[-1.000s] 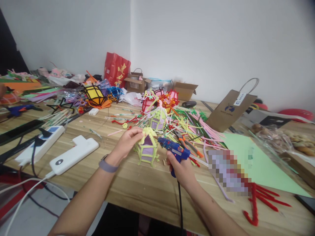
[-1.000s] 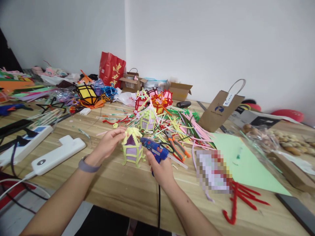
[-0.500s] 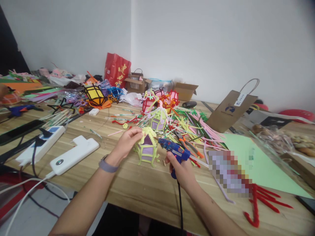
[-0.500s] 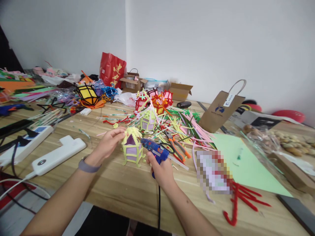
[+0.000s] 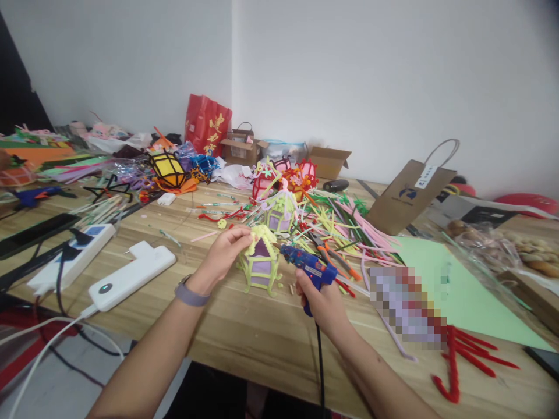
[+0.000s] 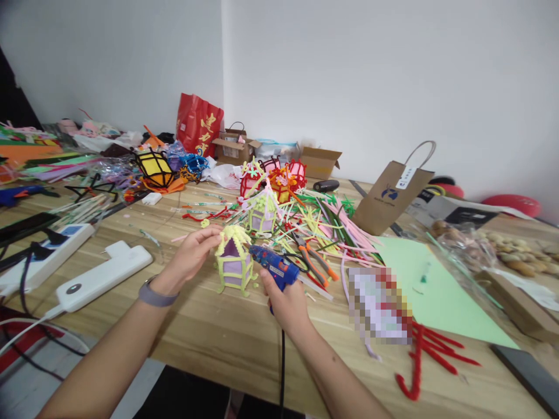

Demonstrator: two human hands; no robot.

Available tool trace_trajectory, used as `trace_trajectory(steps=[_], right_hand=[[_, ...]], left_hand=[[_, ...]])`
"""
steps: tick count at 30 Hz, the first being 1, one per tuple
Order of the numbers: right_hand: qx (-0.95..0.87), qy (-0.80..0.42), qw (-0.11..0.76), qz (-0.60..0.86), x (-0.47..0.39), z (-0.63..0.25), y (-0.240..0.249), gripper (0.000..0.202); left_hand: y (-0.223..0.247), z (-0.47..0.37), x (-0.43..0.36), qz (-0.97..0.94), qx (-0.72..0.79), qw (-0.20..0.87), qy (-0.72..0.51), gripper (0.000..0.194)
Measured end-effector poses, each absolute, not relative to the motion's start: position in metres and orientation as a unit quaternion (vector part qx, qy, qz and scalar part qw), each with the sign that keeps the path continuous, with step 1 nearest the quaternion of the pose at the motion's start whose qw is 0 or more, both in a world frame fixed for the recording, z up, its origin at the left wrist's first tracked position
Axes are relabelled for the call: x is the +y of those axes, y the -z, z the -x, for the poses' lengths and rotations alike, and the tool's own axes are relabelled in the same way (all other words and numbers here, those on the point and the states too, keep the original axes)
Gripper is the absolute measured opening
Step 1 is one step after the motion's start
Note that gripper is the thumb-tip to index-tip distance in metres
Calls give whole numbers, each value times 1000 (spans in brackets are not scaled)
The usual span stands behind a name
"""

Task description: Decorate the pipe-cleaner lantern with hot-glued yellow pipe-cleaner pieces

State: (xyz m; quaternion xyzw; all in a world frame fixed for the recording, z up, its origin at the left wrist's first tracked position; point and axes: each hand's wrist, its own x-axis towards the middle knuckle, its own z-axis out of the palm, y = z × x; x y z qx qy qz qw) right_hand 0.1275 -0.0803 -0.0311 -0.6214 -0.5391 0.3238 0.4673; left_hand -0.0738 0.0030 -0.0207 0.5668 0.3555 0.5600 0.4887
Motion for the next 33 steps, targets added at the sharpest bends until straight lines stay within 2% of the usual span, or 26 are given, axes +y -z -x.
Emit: trace_trajectory(steps=[9, 24, 33], right_hand=[[-535, -354, 470, 607, -82, -127, 28, 51], [-549, -316, 465, 618, -79, -130, 34, 51], [-540, -354, 459, 610, -82, -128, 27, 51]], left_hand=[[19, 74, 3, -564, 356, 490, -562, 16], [23, 76, 6, -568, 364, 480, -561, 20], [24, 76, 7, -555, 360, 488, -569, 18]])
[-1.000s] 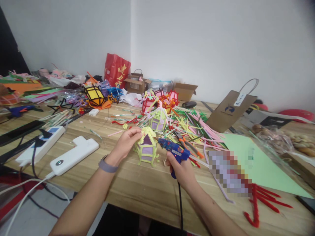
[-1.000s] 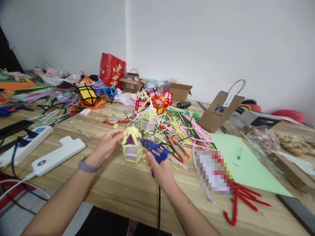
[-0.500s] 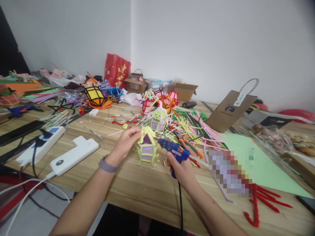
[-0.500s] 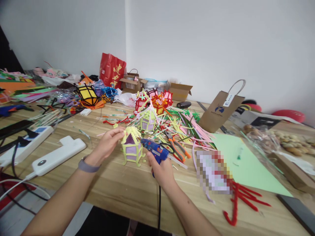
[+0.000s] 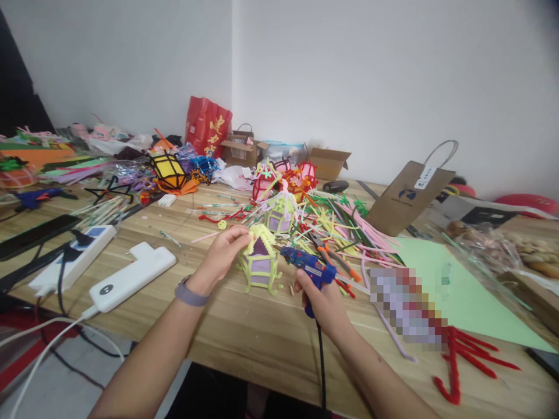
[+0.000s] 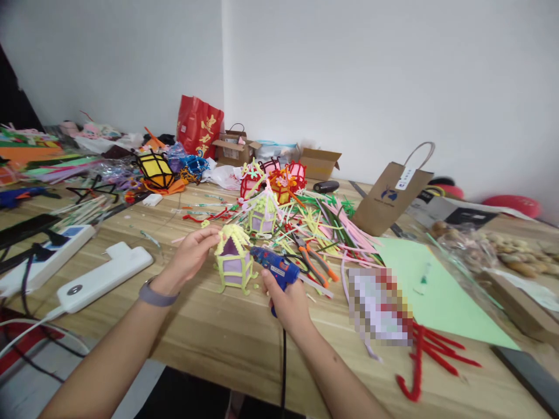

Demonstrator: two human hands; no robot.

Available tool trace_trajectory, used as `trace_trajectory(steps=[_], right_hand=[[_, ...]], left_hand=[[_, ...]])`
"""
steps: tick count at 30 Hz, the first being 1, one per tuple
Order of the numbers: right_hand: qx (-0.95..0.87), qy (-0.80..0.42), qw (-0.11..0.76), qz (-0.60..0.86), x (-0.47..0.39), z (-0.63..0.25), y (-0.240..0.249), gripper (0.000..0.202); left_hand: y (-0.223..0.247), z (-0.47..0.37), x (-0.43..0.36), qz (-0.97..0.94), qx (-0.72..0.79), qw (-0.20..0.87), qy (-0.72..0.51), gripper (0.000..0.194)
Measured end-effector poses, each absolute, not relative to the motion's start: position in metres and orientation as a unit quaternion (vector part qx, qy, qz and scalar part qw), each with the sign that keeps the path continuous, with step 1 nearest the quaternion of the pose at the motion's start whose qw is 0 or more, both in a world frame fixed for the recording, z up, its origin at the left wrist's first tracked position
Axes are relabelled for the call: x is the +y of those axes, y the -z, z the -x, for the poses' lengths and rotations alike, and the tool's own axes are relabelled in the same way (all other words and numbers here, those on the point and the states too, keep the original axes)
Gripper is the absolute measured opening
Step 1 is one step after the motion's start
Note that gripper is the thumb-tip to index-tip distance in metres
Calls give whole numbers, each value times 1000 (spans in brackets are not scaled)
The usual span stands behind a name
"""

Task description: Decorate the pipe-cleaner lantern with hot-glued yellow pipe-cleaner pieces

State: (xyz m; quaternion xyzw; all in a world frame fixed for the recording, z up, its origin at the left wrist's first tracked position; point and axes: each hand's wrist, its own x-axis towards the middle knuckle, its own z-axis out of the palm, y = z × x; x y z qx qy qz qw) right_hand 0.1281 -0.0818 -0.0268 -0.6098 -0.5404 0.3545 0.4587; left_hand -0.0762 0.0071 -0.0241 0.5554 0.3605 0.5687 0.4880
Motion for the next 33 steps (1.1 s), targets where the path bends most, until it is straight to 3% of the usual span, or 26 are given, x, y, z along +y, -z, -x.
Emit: trace_trajectory(steps=[15, 33], right_hand=[[-570, -299, 452, 618, -79, -131, 34, 55], [-534, -344, 442, 634, -79, -130, 29, 59]], left_hand=[[24, 77, 9, -549, 365, 487, -573, 19], [23, 78, 9, -544, 345, 494, -584, 15]])
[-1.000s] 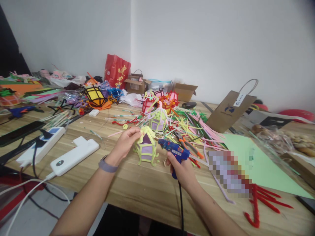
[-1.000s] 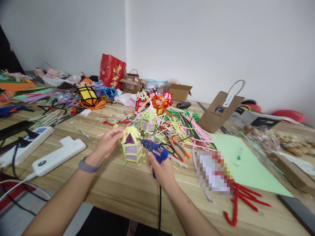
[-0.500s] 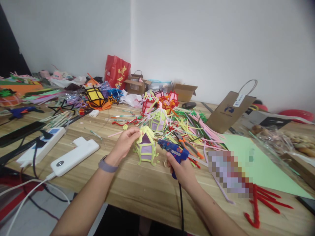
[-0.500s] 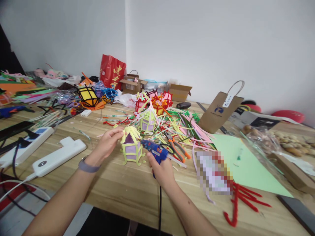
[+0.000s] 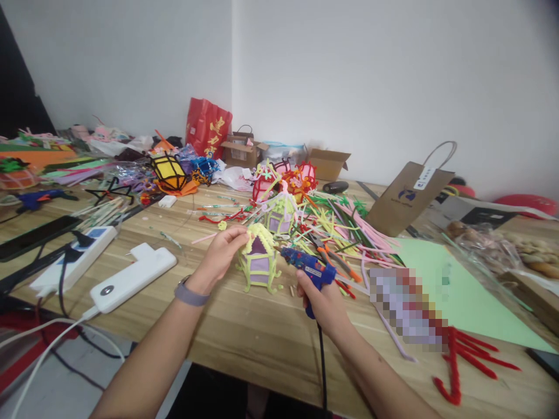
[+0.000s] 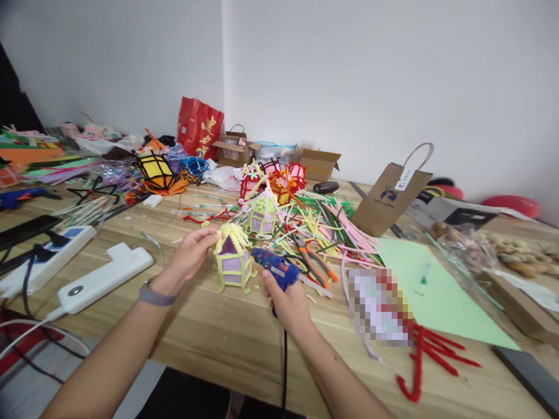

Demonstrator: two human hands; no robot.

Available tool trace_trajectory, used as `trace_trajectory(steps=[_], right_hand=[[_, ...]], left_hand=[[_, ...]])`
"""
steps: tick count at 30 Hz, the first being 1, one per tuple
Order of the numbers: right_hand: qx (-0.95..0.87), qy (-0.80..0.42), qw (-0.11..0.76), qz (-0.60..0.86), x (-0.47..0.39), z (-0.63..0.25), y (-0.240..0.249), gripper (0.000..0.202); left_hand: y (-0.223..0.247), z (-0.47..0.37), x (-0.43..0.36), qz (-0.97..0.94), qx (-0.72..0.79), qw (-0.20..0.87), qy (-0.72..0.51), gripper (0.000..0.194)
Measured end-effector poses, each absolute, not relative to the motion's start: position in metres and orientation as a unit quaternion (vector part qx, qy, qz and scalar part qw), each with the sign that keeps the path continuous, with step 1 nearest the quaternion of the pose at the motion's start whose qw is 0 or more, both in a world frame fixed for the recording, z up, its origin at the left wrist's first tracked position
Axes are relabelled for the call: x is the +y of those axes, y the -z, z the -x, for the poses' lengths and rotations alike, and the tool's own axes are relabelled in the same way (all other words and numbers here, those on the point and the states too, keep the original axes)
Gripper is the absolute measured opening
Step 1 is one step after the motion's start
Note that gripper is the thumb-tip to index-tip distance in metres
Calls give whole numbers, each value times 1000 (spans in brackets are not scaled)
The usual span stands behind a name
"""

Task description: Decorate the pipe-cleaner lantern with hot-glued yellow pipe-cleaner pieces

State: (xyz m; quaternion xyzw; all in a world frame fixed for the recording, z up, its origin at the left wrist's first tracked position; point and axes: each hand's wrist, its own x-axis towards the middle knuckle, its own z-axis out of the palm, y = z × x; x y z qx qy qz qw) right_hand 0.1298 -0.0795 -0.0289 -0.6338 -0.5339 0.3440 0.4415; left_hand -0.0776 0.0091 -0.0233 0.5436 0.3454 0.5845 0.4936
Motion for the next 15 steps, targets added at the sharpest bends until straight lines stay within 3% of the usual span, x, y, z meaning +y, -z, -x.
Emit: trace_trajectory(steps=[15], right_hand=[[-560, -314, 436, 631, -77, -131, 37, 54]], left_hand=[[24, 79, 10, -548, 336, 487, -591, 13]])
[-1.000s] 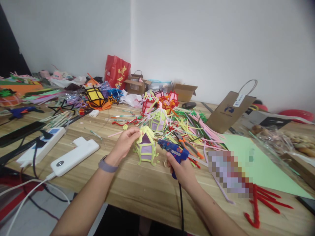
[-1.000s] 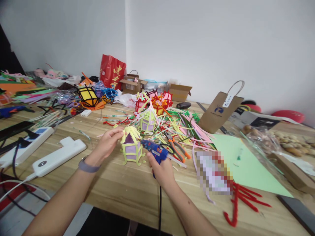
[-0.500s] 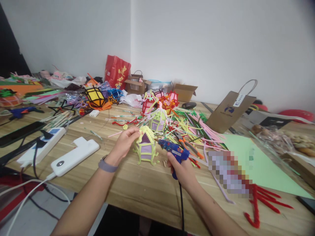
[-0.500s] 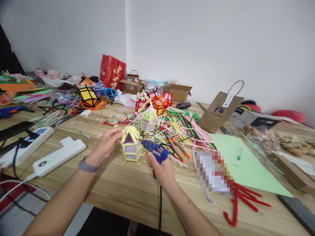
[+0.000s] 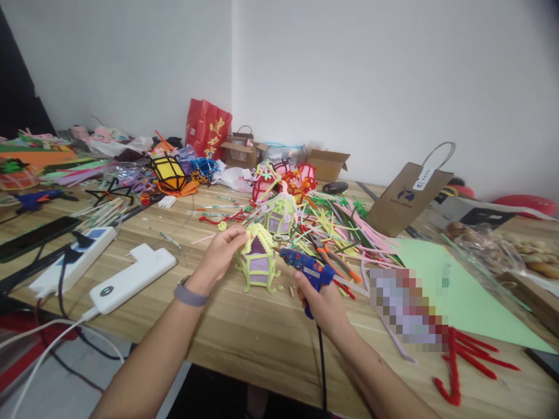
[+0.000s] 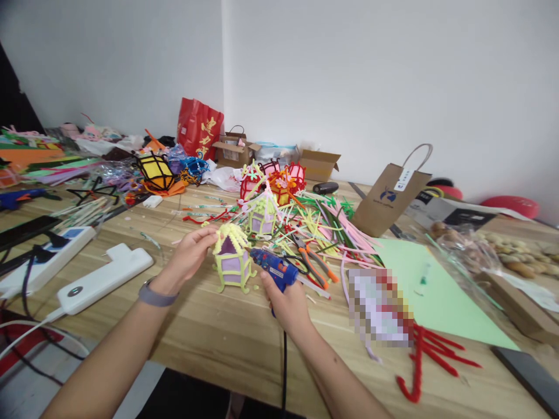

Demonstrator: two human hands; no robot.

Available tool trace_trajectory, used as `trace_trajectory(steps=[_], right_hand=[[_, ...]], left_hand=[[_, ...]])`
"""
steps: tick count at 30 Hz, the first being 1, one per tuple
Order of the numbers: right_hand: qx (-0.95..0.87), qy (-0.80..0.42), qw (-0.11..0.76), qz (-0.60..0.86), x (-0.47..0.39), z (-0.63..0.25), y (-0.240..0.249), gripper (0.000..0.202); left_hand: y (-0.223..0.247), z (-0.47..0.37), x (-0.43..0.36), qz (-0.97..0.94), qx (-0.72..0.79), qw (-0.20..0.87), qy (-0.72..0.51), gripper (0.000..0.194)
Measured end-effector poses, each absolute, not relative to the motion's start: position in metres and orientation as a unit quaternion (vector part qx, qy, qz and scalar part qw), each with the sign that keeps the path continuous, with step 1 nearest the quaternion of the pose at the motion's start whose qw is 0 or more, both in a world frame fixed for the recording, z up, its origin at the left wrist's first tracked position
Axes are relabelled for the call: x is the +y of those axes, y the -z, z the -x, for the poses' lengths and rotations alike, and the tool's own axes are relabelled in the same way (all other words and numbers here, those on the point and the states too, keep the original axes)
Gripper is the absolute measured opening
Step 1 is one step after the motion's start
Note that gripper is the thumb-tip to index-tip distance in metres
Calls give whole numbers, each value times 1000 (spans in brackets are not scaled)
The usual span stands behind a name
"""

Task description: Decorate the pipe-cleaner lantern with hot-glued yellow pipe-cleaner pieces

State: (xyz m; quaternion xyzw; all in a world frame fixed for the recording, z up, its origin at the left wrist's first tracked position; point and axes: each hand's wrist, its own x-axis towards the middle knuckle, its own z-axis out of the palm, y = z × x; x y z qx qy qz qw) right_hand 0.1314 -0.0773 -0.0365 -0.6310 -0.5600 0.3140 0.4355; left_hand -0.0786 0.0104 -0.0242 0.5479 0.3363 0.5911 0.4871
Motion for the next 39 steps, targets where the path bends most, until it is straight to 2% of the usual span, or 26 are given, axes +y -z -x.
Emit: trace_trajectory(steps=[7, 30, 35, 39], right_hand=[[-532, -365, 451, 617, -79, -130, 33, 57], [-528, -340, 446, 638, -78, -130, 35, 57], [-517, -375, 457, 619, -74, -134, 37, 54], [-470, -470, 452, 594, -71, -145, 32, 44]], left_hand=[[26, 79, 12, -547, 339, 489, -589, 13], [25, 78, 11, -540, 362, 486, -584, 18], [20, 80, 10, -530, 355, 486, -598, 15], [20, 85, 14, -494, 363, 476, -631, 12]])
